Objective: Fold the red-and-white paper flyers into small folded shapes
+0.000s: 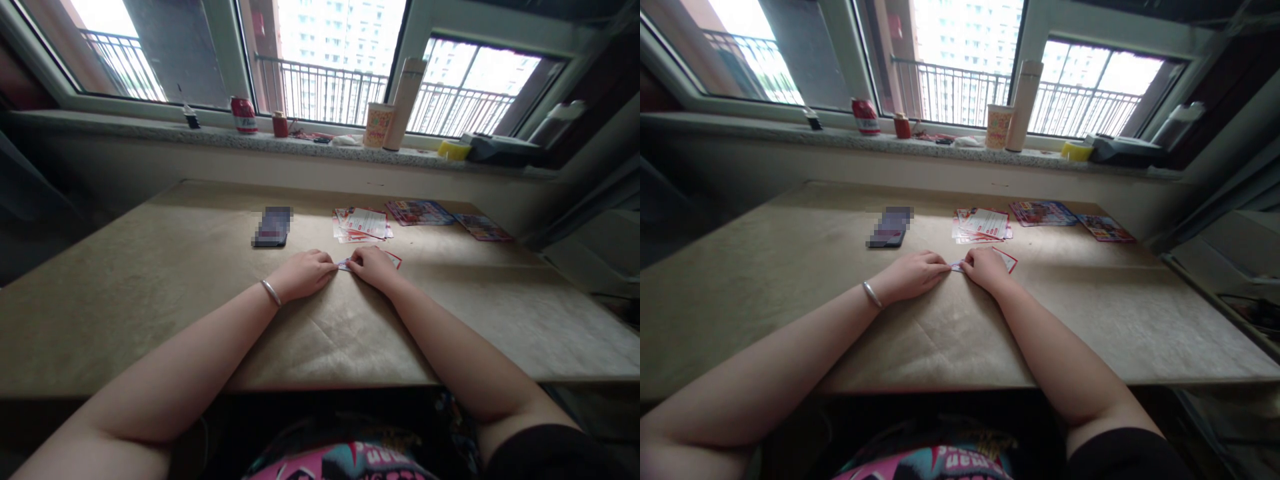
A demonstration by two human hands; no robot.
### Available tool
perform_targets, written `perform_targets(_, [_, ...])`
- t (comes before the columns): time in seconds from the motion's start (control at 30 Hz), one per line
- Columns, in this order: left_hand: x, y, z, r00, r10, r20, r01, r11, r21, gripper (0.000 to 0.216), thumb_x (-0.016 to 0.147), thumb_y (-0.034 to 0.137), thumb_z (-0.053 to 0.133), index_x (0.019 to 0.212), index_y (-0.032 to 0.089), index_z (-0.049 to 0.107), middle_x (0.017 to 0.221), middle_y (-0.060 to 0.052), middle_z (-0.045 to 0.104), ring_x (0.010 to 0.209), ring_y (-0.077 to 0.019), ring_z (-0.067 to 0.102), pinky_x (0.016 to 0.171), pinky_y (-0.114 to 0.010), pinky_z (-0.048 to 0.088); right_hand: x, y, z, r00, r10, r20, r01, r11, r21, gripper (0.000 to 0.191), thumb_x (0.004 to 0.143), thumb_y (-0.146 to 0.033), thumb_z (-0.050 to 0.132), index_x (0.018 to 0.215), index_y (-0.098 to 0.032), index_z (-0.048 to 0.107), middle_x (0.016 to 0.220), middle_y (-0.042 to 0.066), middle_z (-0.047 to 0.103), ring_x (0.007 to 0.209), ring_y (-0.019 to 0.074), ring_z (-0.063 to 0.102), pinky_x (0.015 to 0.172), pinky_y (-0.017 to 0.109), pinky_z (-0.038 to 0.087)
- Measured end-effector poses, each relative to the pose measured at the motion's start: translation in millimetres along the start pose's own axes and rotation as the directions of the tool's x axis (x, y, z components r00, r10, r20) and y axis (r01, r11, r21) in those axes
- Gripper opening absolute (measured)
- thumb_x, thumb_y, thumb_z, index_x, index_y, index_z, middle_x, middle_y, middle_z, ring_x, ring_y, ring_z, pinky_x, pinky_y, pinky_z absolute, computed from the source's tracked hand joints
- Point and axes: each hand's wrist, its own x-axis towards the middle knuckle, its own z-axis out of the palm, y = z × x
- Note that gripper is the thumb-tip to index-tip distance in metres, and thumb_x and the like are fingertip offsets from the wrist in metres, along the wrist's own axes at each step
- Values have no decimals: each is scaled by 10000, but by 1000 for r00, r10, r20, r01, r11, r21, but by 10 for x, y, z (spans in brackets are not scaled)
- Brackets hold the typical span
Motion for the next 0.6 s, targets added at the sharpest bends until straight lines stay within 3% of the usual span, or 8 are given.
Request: perform_targets(0.6, [4, 14, -4, 1000, -22, 12, 21, 999, 46, 285, 924, 282, 474, 1088, 210, 697, 974, -86, 660, 905, -205, 602, 777, -318, 505, -4, -14, -21, 1000, 17, 9, -17, 1000, -5, 191, 853, -386, 600, 803, -217, 672, 877, 51, 726, 830, 200, 630, 673, 277, 392])
